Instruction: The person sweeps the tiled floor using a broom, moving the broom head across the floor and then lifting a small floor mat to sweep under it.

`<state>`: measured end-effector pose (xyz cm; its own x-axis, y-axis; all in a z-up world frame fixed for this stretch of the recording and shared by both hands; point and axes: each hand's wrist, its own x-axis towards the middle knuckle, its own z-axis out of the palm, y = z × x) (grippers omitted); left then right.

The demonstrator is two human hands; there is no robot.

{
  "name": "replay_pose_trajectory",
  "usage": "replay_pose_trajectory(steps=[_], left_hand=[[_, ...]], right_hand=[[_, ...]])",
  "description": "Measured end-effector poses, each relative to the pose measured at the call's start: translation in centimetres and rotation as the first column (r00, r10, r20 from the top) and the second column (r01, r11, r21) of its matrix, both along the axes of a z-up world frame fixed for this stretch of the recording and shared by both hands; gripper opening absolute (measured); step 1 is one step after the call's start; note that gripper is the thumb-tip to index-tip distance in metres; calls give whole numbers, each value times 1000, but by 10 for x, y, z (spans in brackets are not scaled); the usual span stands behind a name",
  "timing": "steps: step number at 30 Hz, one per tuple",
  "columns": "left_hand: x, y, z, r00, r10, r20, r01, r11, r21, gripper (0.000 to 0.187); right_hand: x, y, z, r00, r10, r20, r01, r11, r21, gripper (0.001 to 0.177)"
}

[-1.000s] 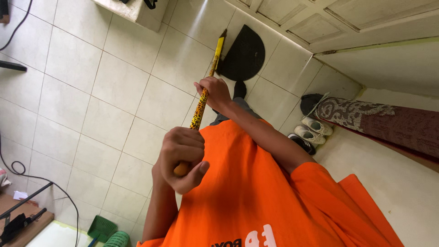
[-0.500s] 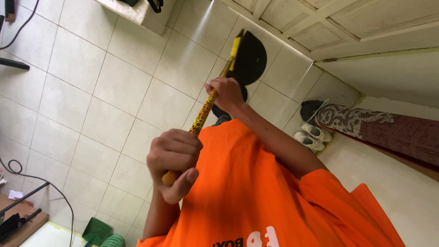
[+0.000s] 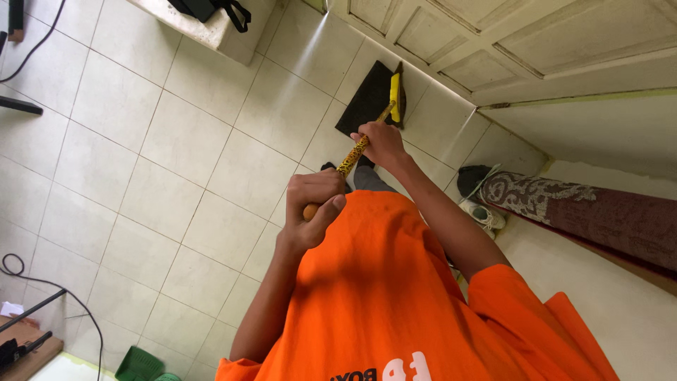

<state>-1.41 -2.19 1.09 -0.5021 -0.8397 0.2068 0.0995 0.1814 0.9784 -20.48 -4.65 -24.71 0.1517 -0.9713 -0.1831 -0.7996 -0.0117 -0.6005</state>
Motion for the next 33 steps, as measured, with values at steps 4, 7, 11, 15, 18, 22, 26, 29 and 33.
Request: replay_pose_trajectory(steps=[4, 7, 11, 15, 18, 22, 26, 29, 33], left_hand=[[-1, 3, -6, 999, 39, 36, -39, 999, -2, 25], [0, 4, -7, 991, 93, 91, -92, 996, -14, 28], [6, 4, -3, 983, 175, 56, -175, 985, -7, 30], [9, 9, 4, 973, 223, 57, -221, 974, -46, 29], [8, 12, 11, 967, 244, 75, -241, 970, -43, 30], [11, 15, 22, 966, 247, 80, -244, 968, -51, 31], [14, 18, 37, 972, 226, 61, -218, 969, -112, 30], [17, 20, 48, 972, 232, 45, -224, 965, -137, 29], [21, 26, 62, 973, 225, 55, -213, 963, -164, 29]], right_hand=[[7, -9, -18, 999, -1, 45, 1, 1000, -2, 43], [18, -16, -24, 994, 9, 111, -6, 1000, -27, 41], [34, -23, -22, 988, 8, 154, -6, 1000, -9, 40], [49, -27, -16, 989, 26, 144, -22, 999, -30, 41], [56, -27, -9, 983, 38, 181, -31, 999, -45, 41], [67, -27, 1, 979, 63, 193, -47, 995, -83, 42], [77, -26, 14, 975, 84, 206, -70, 995, -75, 41], [87, -23, 25, 968, 96, 232, -83, 995, -64, 42], [95, -19, 39, 965, 134, 227, -93, 979, -182, 46]])
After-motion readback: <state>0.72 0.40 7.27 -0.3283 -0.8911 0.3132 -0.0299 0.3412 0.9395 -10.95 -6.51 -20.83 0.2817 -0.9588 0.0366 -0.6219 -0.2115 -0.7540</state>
